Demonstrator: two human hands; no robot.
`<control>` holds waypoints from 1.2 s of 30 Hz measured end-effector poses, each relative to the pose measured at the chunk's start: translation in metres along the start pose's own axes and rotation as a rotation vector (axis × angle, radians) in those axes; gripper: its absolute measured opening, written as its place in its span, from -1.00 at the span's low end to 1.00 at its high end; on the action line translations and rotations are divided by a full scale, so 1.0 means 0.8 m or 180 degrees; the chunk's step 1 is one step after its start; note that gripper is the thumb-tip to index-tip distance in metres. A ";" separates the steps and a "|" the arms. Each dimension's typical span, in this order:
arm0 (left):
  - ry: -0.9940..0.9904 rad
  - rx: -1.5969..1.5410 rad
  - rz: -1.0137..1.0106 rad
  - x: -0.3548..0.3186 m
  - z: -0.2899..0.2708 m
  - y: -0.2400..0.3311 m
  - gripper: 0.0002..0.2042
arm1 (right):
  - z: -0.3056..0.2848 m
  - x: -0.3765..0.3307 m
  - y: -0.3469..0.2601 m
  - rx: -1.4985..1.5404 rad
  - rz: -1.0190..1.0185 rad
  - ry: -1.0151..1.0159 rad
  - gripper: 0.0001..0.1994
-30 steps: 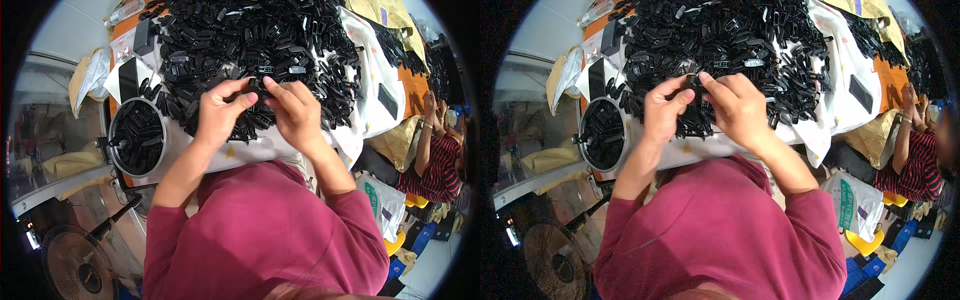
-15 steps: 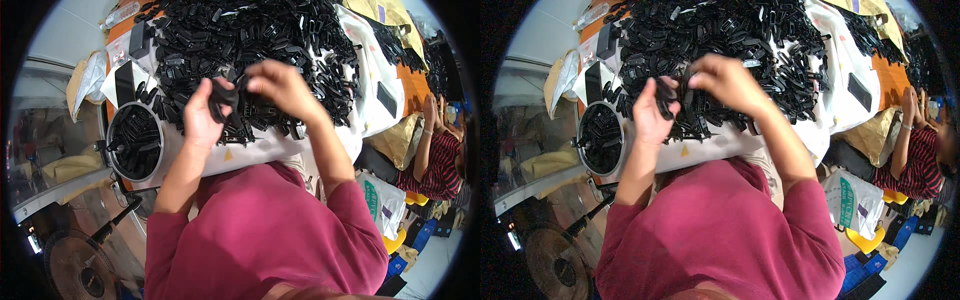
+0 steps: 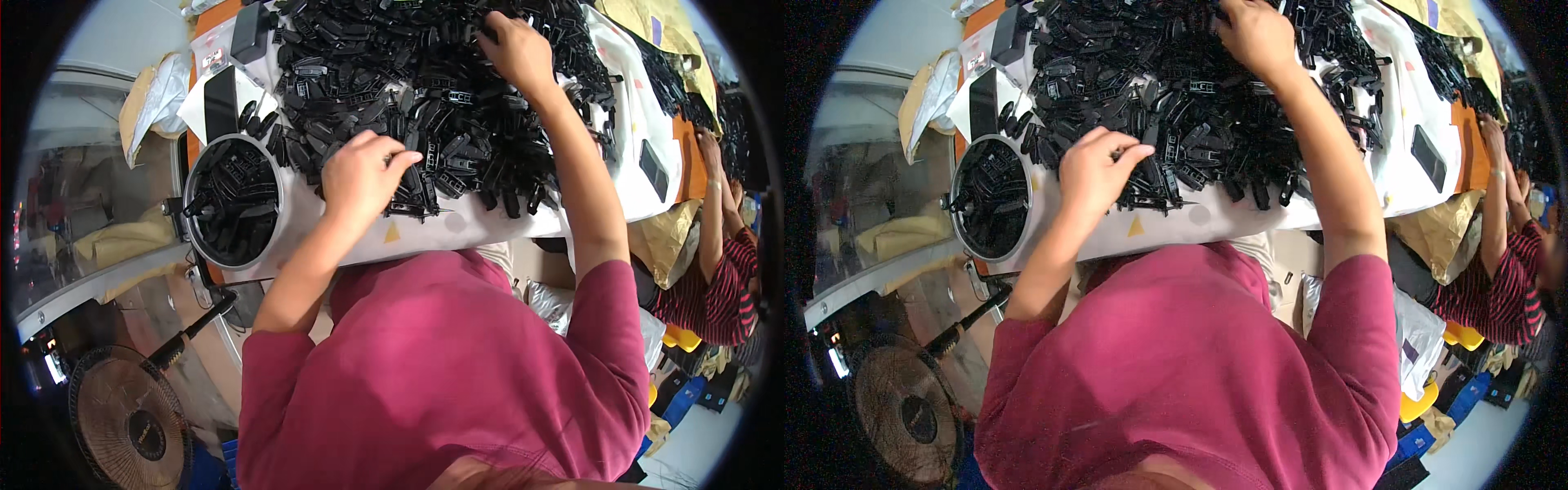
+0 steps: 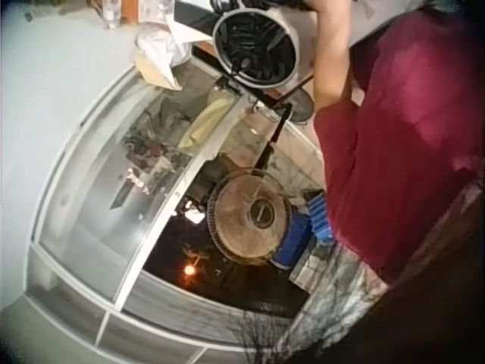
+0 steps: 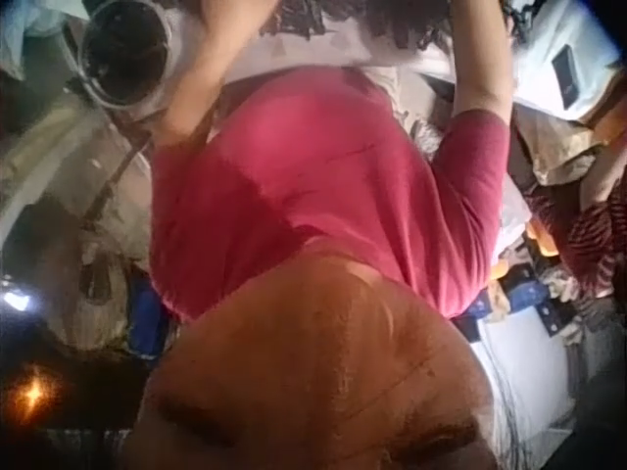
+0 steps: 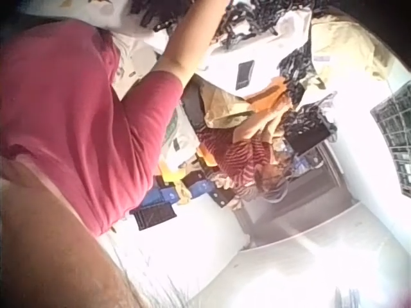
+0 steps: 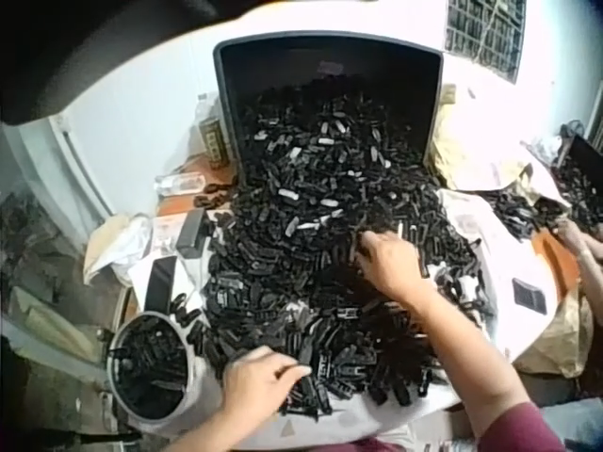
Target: Sorting and inspecting small black plastic components from a large pile into a container at a workshop table.
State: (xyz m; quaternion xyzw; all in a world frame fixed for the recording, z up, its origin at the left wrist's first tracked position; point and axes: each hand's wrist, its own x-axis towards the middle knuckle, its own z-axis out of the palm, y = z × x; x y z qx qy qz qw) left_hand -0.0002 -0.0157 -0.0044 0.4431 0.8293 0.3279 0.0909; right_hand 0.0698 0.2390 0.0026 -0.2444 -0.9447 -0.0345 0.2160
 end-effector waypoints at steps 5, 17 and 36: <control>-0.0283 0.0908 0.0551 0.014 0.025 0.002 -0.81 | -0.030 -0.052 -0.039 0.2659 0.1094 0.0007 -0.78; -0.0249 0.0878 0.0458 0.029 0.021 0.002 -0.77 | -0.066 -0.133 -0.101 0.4626 0.2063 -0.0162 -0.73; -0.0580 -0.4465 -0.0380 0.009 -0.022 0.054 -0.71 | -0.115 -0.143 -0.109 0.3029 0.0369 0.0858 -0.75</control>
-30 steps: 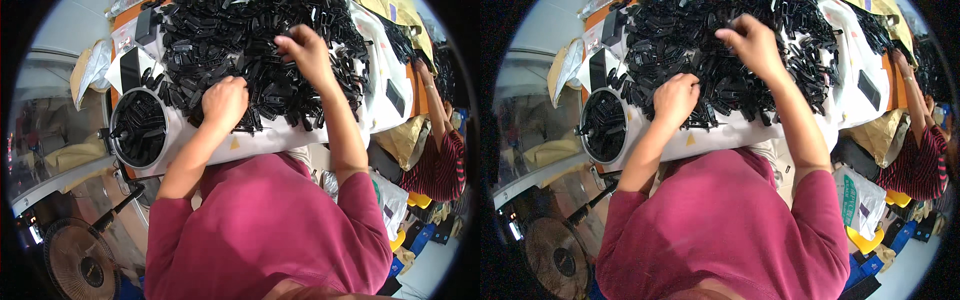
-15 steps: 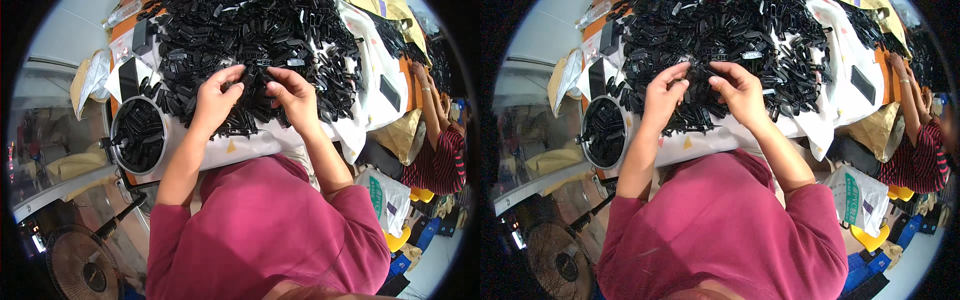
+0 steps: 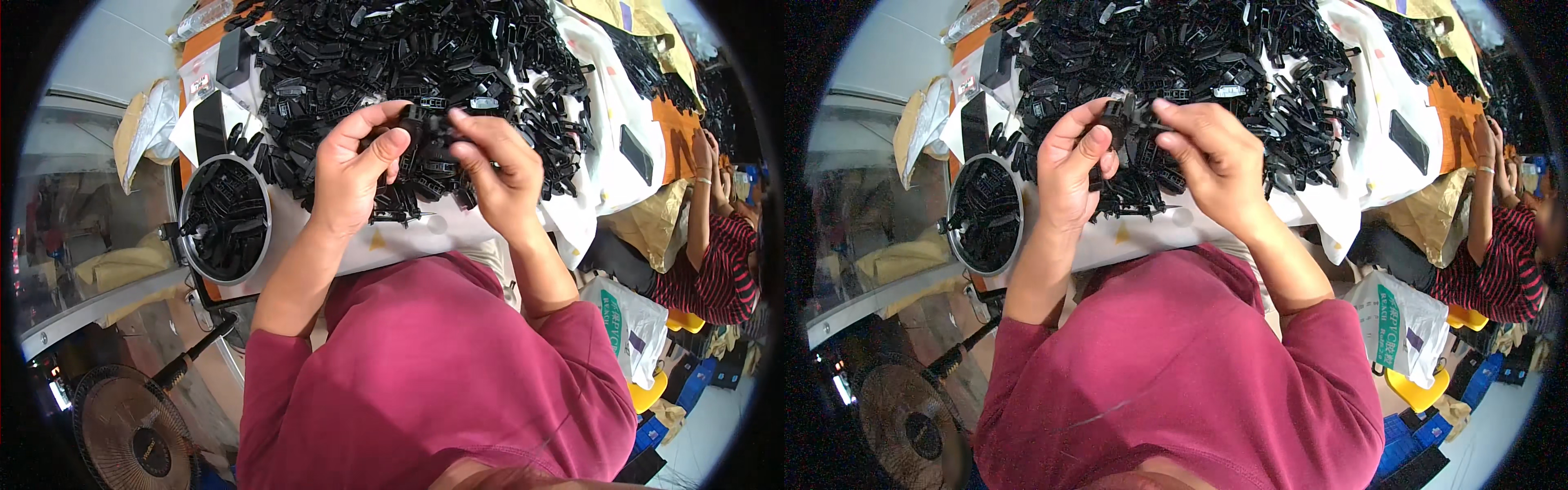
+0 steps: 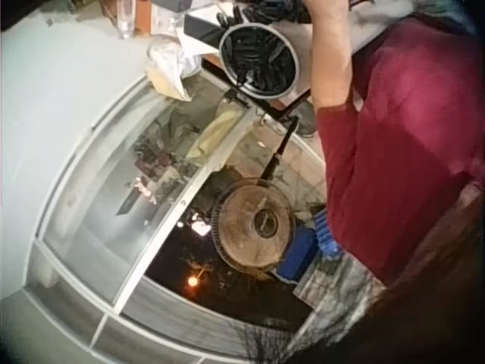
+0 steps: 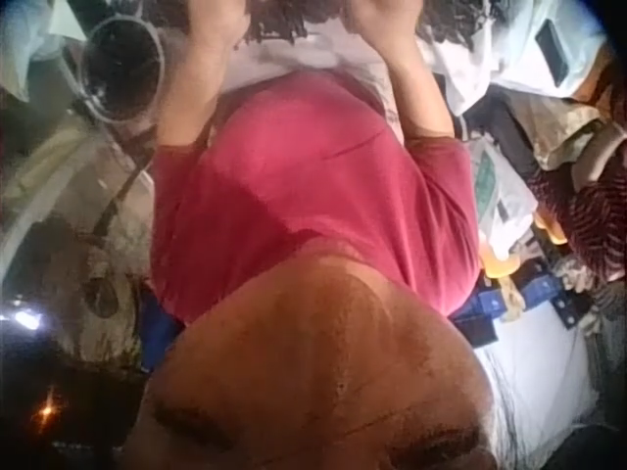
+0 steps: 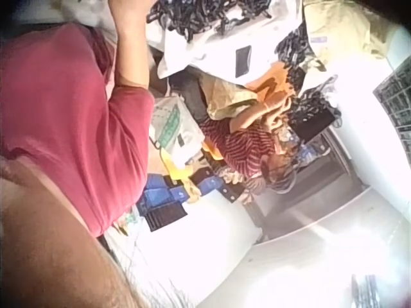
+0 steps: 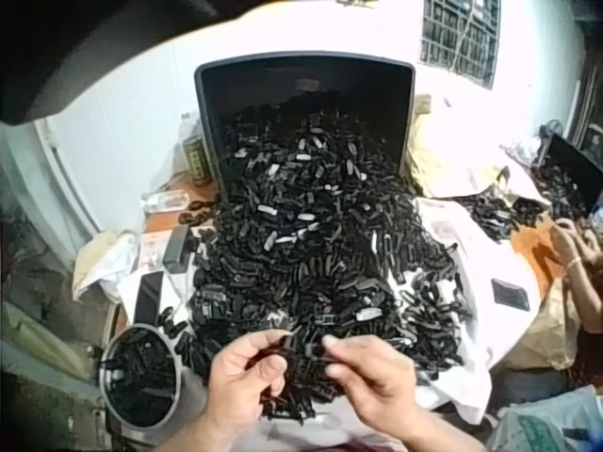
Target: Sorting and inspecting small black plastic components from a large pile into a container at a workshop table.
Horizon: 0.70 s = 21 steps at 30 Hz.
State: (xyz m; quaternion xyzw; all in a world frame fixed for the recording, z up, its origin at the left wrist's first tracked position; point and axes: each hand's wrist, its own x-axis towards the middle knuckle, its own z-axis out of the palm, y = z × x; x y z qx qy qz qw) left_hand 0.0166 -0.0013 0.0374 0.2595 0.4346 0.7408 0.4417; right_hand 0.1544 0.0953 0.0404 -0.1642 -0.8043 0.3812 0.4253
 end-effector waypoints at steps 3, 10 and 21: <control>-0.0026 0.0190 -0.0054 0.000 0.002 0.003 -0.71 | -0.004 0.009 -0.006 0.0085 -0.0085 0.0081 -0.74; -0.0170 0.0433 -0.0061 -0.002 -0.008 -0.002 -0.73 | -0.013 0.015 -0.005 -0.0758 -0.0517 -0.0349 -0.70; -0.0033 -0.0576 -0.0244 0.002 0.006 -0.045 -0.61 | 0.019 -0.001 0.001 -0.1166 -0.0642 -0.0012 -0.64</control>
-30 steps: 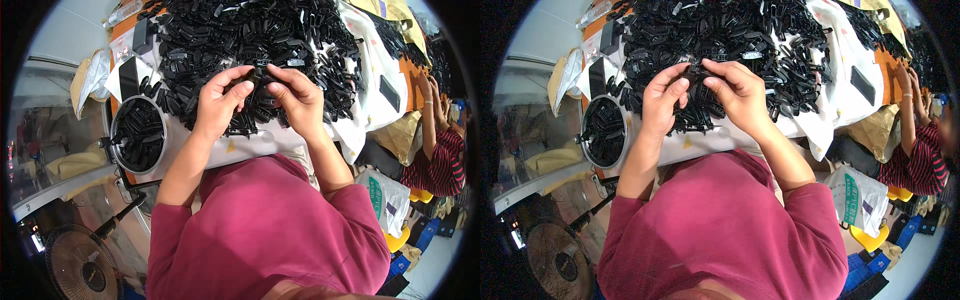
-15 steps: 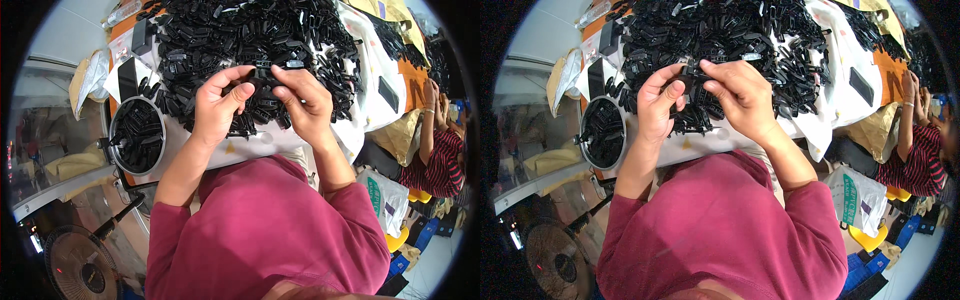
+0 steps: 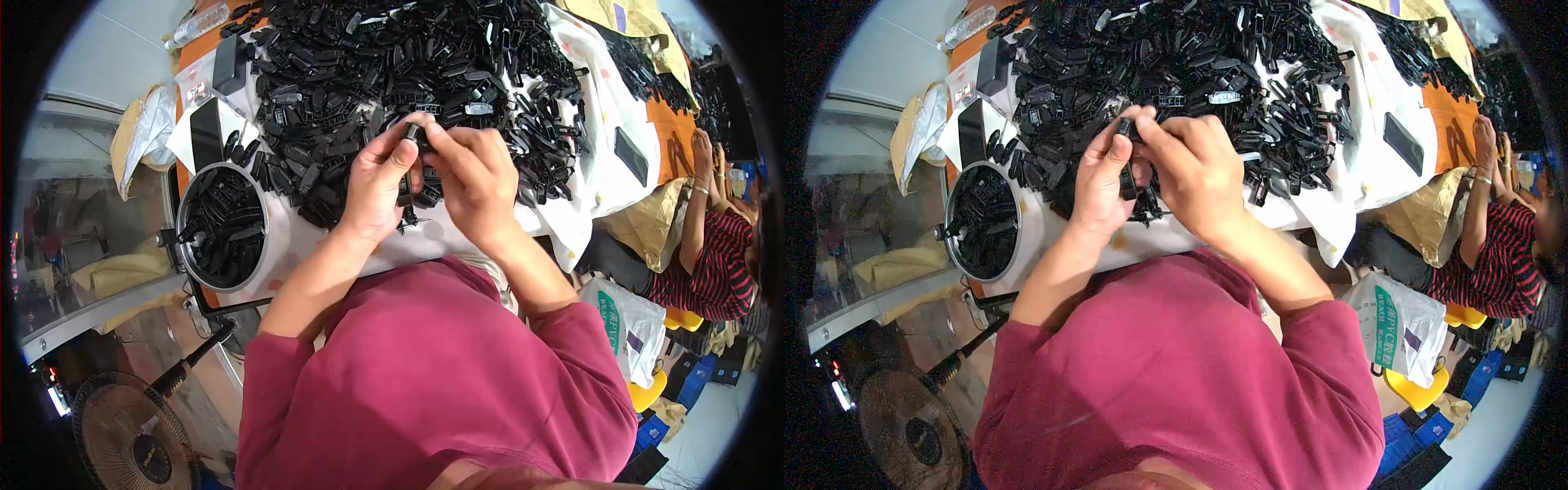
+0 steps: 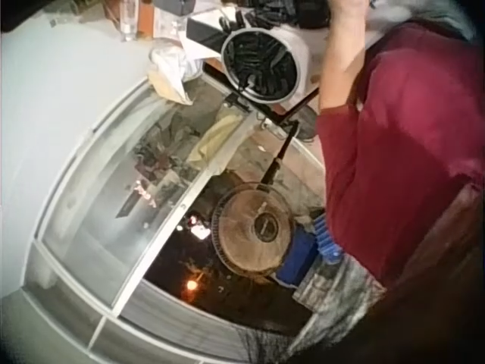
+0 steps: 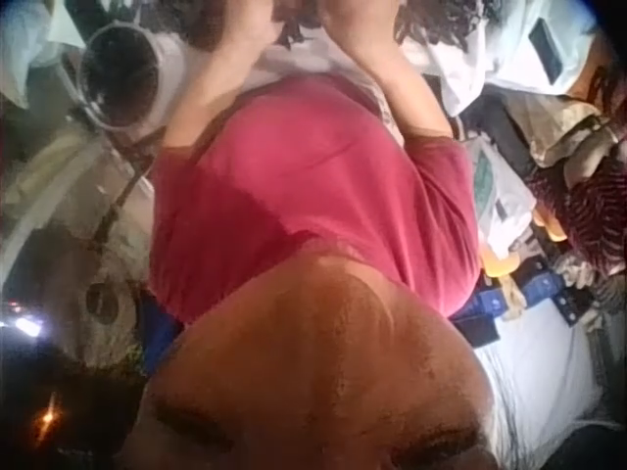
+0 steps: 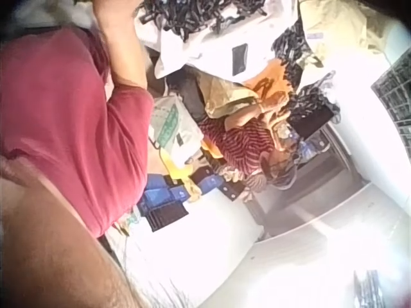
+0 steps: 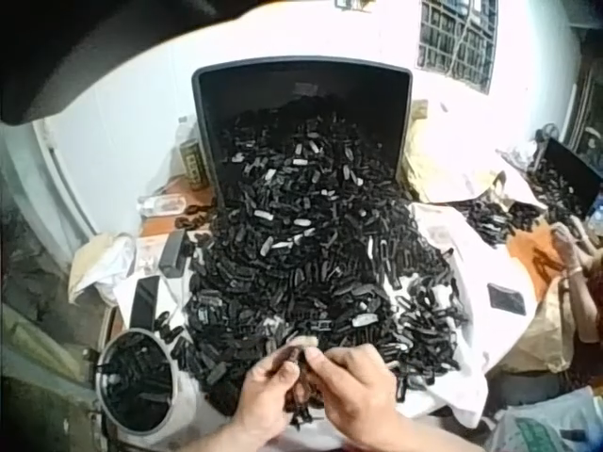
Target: Sorting and inspecting small black plastic components from a large pile into a container at a workshop table.
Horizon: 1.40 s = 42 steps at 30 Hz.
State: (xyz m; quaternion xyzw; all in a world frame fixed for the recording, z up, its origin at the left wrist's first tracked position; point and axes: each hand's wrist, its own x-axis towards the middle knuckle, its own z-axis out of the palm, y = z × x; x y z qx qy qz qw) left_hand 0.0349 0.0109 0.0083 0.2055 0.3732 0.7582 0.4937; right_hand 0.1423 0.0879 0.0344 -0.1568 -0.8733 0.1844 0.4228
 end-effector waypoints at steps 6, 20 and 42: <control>0.0359 0.0099 -0.0206 0.009 -0.010 0.002 -0.71 | 0.006 -0.007 0.004 0.1631 0.2319 -0.0510 -0.78; 0.1754 -0.1317 -0.0322 0.030 -0.069 0.061 -0.85 | 0.064 0.103 0.237 -0.2007 -0.0032 -0.1537 -0.80; 0.0089 0.6363 0.0347 0.187 -0.039 0.021 -0.77 | 0.053 0.090 0.179 -0.0754 0.0473 -0.1019 -0.73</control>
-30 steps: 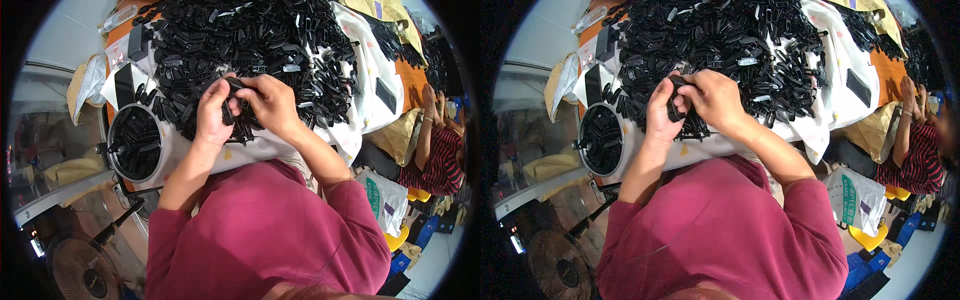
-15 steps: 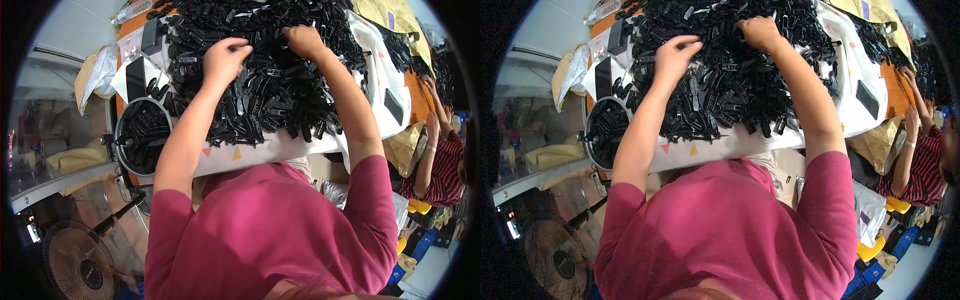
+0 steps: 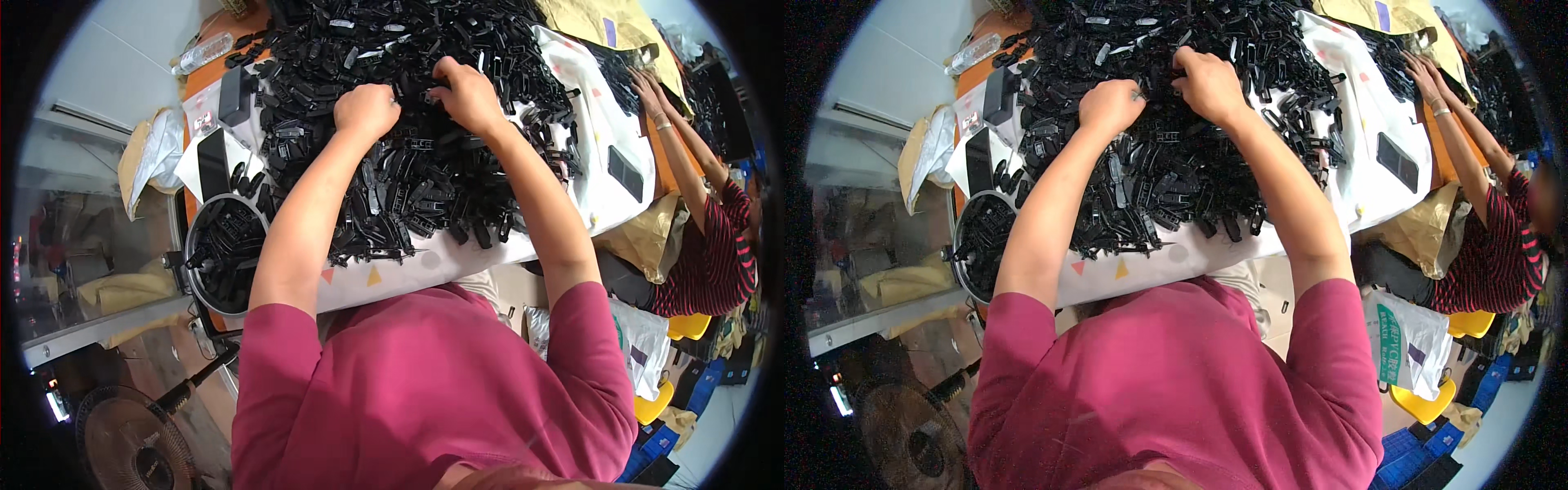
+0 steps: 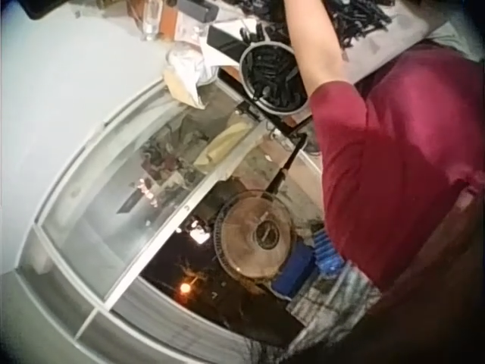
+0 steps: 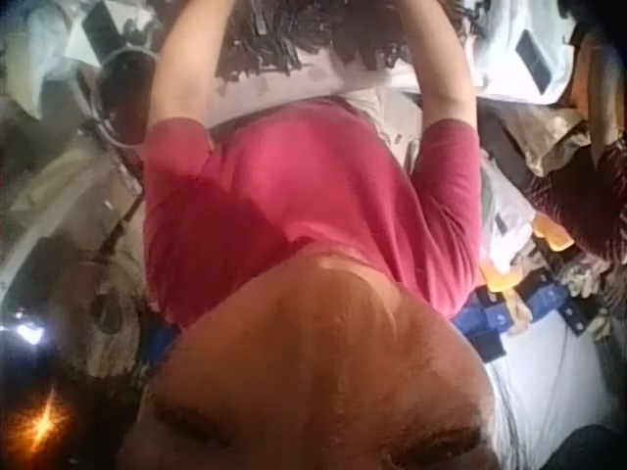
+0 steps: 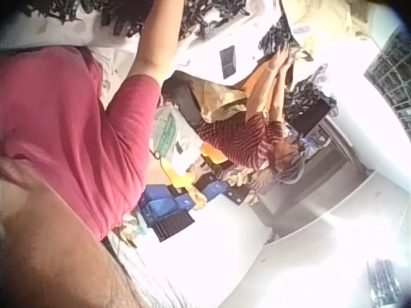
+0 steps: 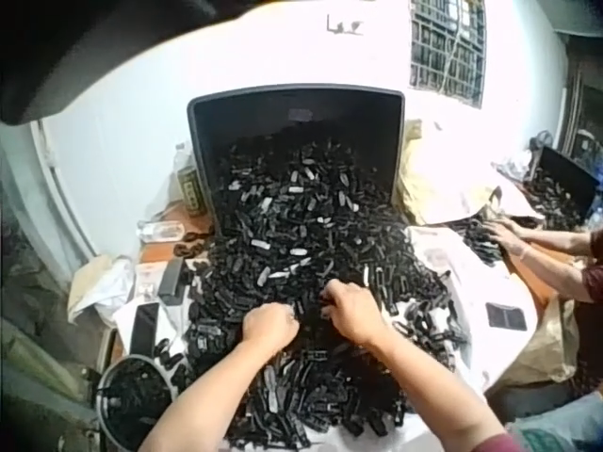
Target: Sorting and inspecting small black plastic components from a large pile into a container at a workshop table.
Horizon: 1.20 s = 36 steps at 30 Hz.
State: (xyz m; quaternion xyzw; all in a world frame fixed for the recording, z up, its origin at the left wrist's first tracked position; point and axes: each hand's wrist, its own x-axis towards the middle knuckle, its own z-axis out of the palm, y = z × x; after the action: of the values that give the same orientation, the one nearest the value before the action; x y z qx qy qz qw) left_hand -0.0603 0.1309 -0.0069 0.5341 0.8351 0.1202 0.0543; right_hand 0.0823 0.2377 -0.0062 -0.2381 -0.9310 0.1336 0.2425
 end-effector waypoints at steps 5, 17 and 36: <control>-0.0204 -0.4467 -0.1007 -0.034 0.000 -0.010 -0.81 | -0.014 -0.018 -0.015 0.1257 0.0913 0.0005 -0.61; 0.0032 -0.4987 -0.0279 -0.110 -0.021 0.015 -0.75 | -0.032 -0.066 -0.113 0.3765 0.1252 0.0459 -0.76; 0.1020 -0.2322 0.1588 -0.134 -0.099 0.016 -0.77 | -0.096 -0.092 -0.113 0.1245 -0.0988 0.0476 -0.68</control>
State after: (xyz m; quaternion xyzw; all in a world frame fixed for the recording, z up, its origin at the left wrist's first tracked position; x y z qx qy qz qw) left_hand -0.0207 0.0280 0.0688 0.6393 0.5822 0.4962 0.0782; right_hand 0.1442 0.1337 0.0634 -0.0501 -0.8923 0.2543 0.3697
